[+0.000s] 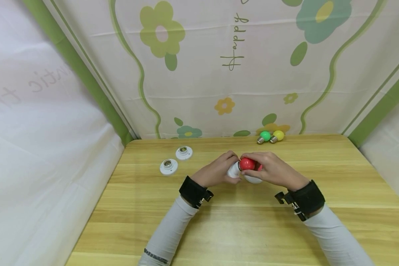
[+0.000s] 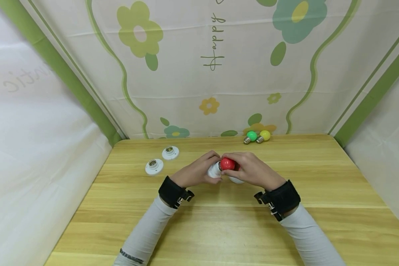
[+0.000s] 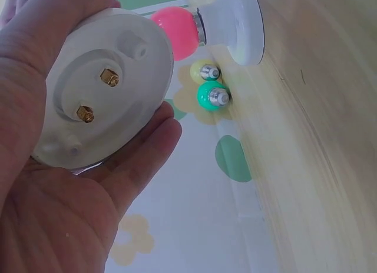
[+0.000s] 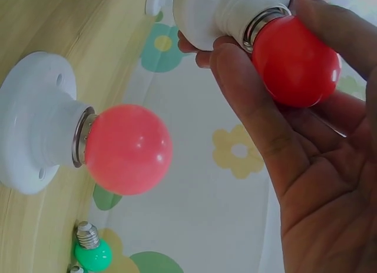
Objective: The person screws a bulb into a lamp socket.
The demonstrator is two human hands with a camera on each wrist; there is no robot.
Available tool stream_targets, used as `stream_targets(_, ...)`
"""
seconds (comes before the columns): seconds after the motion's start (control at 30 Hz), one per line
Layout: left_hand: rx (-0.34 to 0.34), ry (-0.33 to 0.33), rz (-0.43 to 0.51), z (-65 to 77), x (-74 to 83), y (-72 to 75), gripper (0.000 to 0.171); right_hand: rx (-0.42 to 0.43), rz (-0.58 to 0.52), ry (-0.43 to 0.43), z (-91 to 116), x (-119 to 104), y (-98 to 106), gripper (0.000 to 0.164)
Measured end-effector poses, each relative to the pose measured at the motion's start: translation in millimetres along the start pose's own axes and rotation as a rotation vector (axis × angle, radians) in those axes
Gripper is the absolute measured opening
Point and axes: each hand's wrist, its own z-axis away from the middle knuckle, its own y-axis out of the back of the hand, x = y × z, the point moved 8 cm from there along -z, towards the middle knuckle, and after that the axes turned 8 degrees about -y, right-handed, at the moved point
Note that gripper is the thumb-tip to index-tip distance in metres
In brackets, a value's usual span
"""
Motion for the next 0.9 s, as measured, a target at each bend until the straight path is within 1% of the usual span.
stream_targets(0.23, -0.008, 0.01, 0.014, 0.0, 1.9, 0.3, 0.048, -0.04, -0.011, -0.048, -2.0, 1.1, -1.3, 0.04)
stream_targets(0.5, -0.028, 0.026, 0.036, -0.2, 2.2, -0.2, 0.048, -0.071, -0.031, -0.067, -2.2, 2.0, -4.0, 0.035)
stream_targets(0.7, -0.035, 0.023, 0.025, -0.9, 1.4, -1.3, 0.047, -0.087, -0.028, -0.092, -2.2, 4.6, -6.0, 0.03)
stream_targets(0.9, -0.043, 0.023, 0.006, -1.0, 1.0, -3.0, 0.049, -0.091, -0.025, -0.096, -1.9, 6.0, -6.8, 0.026)
